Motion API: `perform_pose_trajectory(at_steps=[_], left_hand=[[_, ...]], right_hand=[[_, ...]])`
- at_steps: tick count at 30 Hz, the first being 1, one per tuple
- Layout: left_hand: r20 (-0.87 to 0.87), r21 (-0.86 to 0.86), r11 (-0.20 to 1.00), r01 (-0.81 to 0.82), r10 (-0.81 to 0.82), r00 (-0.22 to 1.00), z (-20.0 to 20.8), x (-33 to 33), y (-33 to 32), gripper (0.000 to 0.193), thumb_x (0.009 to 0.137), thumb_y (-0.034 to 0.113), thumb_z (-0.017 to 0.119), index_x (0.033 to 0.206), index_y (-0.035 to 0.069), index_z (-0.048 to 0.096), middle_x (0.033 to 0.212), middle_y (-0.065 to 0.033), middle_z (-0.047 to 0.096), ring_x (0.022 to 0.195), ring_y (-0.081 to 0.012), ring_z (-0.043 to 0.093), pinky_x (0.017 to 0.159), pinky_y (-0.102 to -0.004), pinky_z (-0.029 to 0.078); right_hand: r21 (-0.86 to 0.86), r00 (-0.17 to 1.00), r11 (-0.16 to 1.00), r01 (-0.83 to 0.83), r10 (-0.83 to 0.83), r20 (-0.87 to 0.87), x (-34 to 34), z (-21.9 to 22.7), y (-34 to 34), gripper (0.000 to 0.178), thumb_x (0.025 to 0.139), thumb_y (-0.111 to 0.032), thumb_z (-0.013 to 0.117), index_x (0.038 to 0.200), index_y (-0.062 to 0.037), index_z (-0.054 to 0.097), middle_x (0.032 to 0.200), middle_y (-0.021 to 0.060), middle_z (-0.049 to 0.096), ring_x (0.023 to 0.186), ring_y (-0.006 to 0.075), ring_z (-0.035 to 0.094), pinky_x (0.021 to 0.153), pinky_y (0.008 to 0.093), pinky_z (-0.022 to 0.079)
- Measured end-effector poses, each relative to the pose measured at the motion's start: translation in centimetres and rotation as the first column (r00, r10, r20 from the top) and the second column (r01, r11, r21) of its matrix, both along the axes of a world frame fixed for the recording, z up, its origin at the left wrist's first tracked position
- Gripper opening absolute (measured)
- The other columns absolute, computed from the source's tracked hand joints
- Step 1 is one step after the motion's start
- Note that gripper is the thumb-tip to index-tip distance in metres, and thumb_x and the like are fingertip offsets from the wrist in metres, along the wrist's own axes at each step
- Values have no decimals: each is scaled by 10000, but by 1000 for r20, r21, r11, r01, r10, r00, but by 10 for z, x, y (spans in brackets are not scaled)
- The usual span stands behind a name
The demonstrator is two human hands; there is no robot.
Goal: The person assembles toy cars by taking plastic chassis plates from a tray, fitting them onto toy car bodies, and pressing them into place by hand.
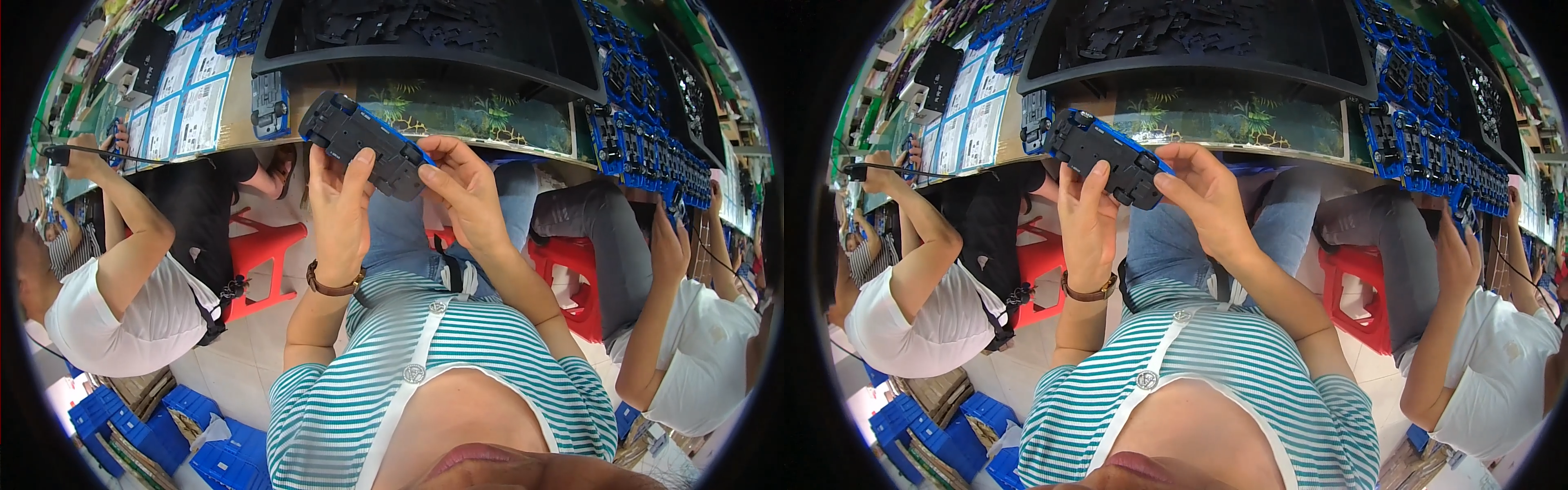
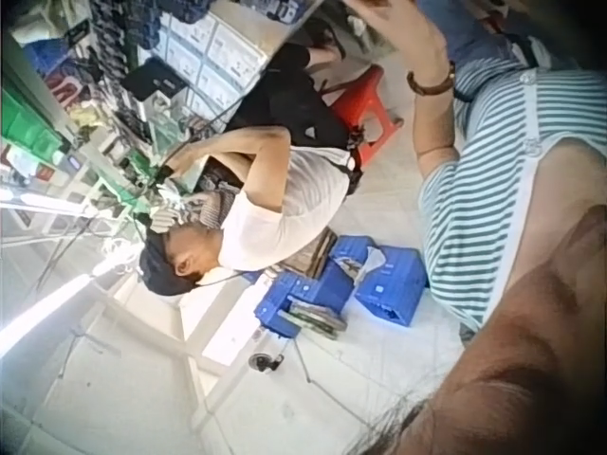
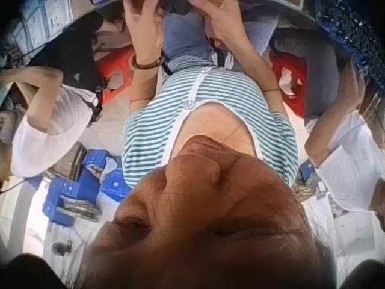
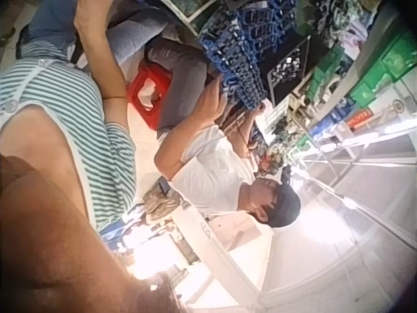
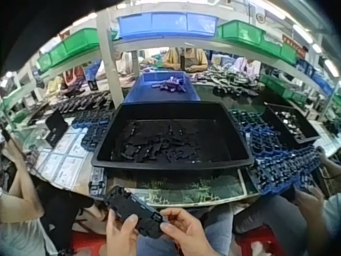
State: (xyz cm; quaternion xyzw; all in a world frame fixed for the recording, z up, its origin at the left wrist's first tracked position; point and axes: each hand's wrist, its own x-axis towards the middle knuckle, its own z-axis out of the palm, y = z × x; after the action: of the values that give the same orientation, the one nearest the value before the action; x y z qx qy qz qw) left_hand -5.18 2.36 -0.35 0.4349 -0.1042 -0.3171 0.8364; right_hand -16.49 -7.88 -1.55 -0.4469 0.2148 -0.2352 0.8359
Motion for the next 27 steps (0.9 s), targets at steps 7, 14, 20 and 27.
perform_pose_trajectory(at_steps=[7, 14, 20, 27], left_hand=[[52, 13, 1000, -13, 12, 999, -5, 3, 2, 440, 890, 46, 617, 1283, 34, 420, 1165, -68, 528, 1049, -146, 544, 874, -326, 501], [43, 53, 997, -55, 53, 998, -1, 2, 0, 356, 900, 71, 607, 1225, 79, 462, 1094, -45, 589, 986, -150, 597, 809, -316, 510], [191, 89, 988, -130, 111, 975, -12, -5, -2, 425, 870, 67, 651, 1242, 51, 445, 1136, -55, 540, 1008, -131, 552, 844, -317, 507], [54, 71, 991, -116, 112, 992, -9, -1, -7, 413, 875, 58, 635, 1241, 45, 442, 1119, -57, 547, 1005, -130, 554, 838, -305, 509]], right_hand=[[-45, 999, 999, 29, -27, 42, -2, -5, 8, 338, 927, -167, 572, 1226, -24, 503, 1166, 60, 561, 1051, 119, 548, 886, 280, 464], [-70, 996, 997, 28, -22, 83, -5, 1, 15, 371, 960, -193, 508, 1266, 11, 460, 1198, 97, 533, 1085, 141, 547, 923, 305, 455], [-13, 997, 997, 82, -82, 2, 0, -10, 15, 377, 884, -42, 590, 1242, 9, 484, 1167, 87, 559, 1085, 126, 541, 946, 271, 425], [107, 995, 994, 24, -34, 90, -4, -8, 7, 322, 920, -148, 545, 1219, -31, 519, 1190, 60, 555, 1034, 112, 543, 824, 266, 481]])
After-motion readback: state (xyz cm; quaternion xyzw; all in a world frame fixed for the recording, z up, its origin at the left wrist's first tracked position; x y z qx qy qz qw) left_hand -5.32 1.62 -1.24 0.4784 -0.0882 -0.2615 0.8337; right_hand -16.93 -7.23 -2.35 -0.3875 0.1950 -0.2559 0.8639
